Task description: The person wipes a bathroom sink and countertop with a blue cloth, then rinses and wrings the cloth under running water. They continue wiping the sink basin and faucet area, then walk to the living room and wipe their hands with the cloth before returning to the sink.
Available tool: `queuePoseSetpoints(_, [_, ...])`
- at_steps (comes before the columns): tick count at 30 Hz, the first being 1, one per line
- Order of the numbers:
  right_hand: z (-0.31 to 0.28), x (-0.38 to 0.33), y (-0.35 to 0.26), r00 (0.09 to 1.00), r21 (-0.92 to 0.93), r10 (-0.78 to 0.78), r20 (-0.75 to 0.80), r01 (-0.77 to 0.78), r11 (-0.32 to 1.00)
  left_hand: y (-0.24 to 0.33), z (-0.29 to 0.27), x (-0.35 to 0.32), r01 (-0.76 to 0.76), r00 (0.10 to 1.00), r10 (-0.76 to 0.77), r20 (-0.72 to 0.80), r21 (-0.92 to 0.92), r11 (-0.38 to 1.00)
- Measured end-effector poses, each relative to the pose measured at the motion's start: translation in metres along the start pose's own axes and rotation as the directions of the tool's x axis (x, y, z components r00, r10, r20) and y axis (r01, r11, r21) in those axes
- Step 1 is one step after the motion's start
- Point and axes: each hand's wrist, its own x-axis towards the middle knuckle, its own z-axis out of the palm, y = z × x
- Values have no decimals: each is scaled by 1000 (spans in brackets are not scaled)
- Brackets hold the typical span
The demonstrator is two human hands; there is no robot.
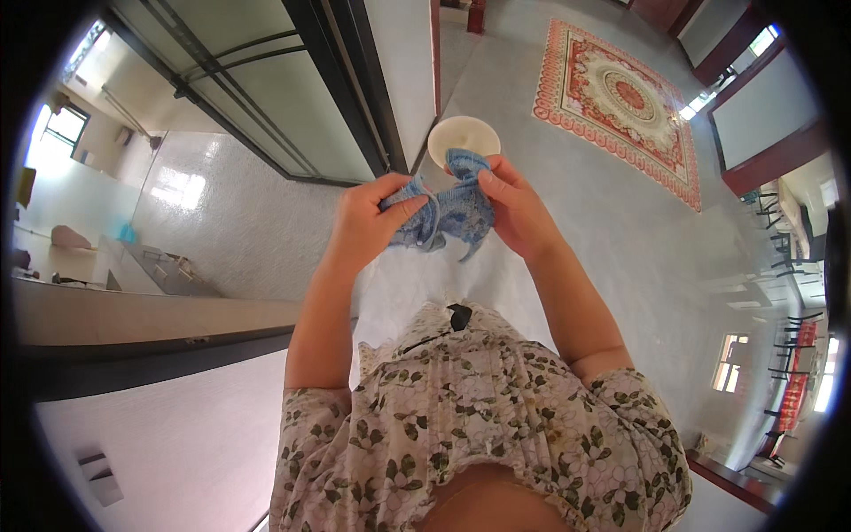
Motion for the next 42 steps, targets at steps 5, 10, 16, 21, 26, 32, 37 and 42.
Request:
queuePoseSetpoints(5, [-16, 14, 7, 997, 217, 39, 59, -51, 975, 8, -3, 9, 115, 993, -107, 44, -447, 887])
queuePoseSetpoints(10, [-24, 21, 4, 992, 249, 120, 36, -125, 960, 10, -2, 12, 133, 991, -115, 66, -479, 868])
queuePoseSetpoints(16, [-54, 28, 5, 989, 217, 140, 37, -145, 965, -2, 9, 6, 224, 969, -236, 70, -643, 732])
queuePoseSetpoints(21, [-49, 26, -4, 994, 132, 72, -81, -61, 989, -9, 17, -1, 45, 978, -159, -132, -615, 787])
queuePoseSetpoints(26, [-30, 32, 4, 992, -268, -76, -101, 47, 962, -4, 29, -4, -80, 978, 18, -207, -295, 952])
queuePoseSetpoints(32, [9, 16, 18, 990, -556, -100, 99, 138, 819, -11, 42, -9, -63, 952, 22, -304, -126, 990])
queuePoseSetpoints(37, [8, 17, 27, 976, -530, -149, 158, 211, 821, -15, 45, -15, 16, 916, -109, -387, -236, 972])
queuePoseSetpoints(42, [13, 18, 35, 982, -748, -114, 150, 188, 636, -12, 43, -17, -24, 910, -17, -413, -94, 995])
